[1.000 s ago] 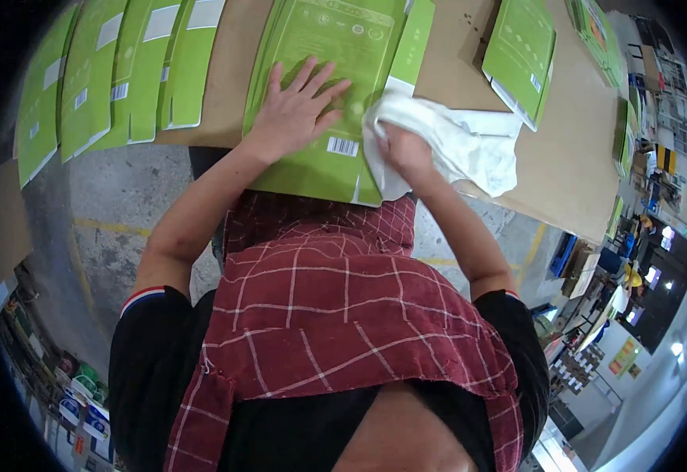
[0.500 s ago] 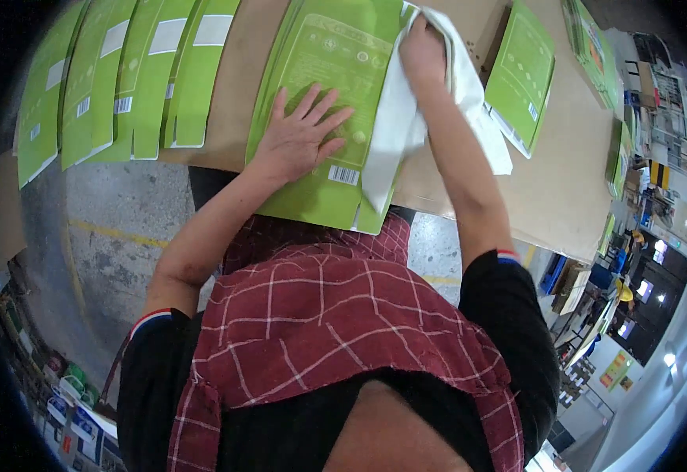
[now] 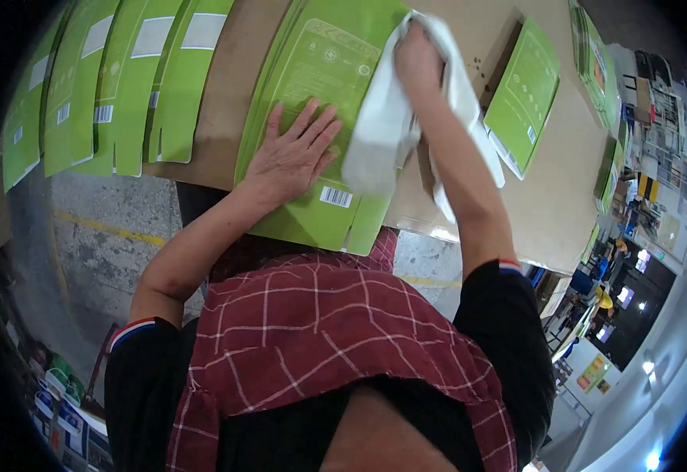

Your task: Cleaning green paper folders by wiping them with a damp cloth in a factory packaging area.

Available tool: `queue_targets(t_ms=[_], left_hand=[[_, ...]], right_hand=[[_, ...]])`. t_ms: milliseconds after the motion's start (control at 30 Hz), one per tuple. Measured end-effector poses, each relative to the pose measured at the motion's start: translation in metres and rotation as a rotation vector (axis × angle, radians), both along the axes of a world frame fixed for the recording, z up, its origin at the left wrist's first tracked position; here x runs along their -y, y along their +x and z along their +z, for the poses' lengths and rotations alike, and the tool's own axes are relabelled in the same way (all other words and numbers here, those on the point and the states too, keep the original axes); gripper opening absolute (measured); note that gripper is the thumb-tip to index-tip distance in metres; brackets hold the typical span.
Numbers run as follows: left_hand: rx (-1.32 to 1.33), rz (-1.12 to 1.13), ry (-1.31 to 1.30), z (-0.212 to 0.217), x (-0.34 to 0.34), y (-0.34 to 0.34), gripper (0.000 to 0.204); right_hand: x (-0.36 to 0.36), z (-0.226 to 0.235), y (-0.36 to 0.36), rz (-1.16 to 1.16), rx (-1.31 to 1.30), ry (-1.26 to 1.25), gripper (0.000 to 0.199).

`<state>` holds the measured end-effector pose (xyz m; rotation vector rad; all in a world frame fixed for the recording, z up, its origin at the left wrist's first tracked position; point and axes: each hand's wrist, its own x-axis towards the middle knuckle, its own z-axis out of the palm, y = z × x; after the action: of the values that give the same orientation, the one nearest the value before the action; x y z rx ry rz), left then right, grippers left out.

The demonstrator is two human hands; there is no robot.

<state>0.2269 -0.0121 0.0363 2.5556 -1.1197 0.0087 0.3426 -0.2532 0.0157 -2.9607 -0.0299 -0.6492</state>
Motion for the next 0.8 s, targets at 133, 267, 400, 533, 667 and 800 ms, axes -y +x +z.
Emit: queue_targets(t_ms=[133, 267, 400, 533, 667, 800], left_hand=[[-0.027, -0.005, 0.013, -0.002, 0.004, 0.001, 0.044], [0.005, 0.036, -0.009, -0.003, -0.004, -0.001, 0.042], [0.031, 0.035, -0.069, -0.008, 0.000, -0.002, 0.040], [0.011, 0.031, -0.040, -0.003, 0.000, -0.002, 0.040], [0.038, 0.029, -0.074, -0.005, -0.001, -0.001, 0.040], [0.062, 0.033, -0.084, -0.006, 0.001, 0.002, 0.040]], right_hand=[[0.013, 0.011, 0.035, -0.237, -0.052, 0.010, 0.025], [-0.044, 0.015, -0.053, -0.195, -0.313, -0.011, 0.026], [-0.058, 0.016, -0.186, 0.170, -0.265, 0.173, 0.022], [-0.010, 0.063, -0.180, -0.332, -0.089, 0.917, 0.024], [-0.041, 0.101, -0.195, -0.254, -0.445, 0.187, 0.023], [-0.075, 0.048, -0.246, 0.297, -0.557, 0.131, 0.040]])
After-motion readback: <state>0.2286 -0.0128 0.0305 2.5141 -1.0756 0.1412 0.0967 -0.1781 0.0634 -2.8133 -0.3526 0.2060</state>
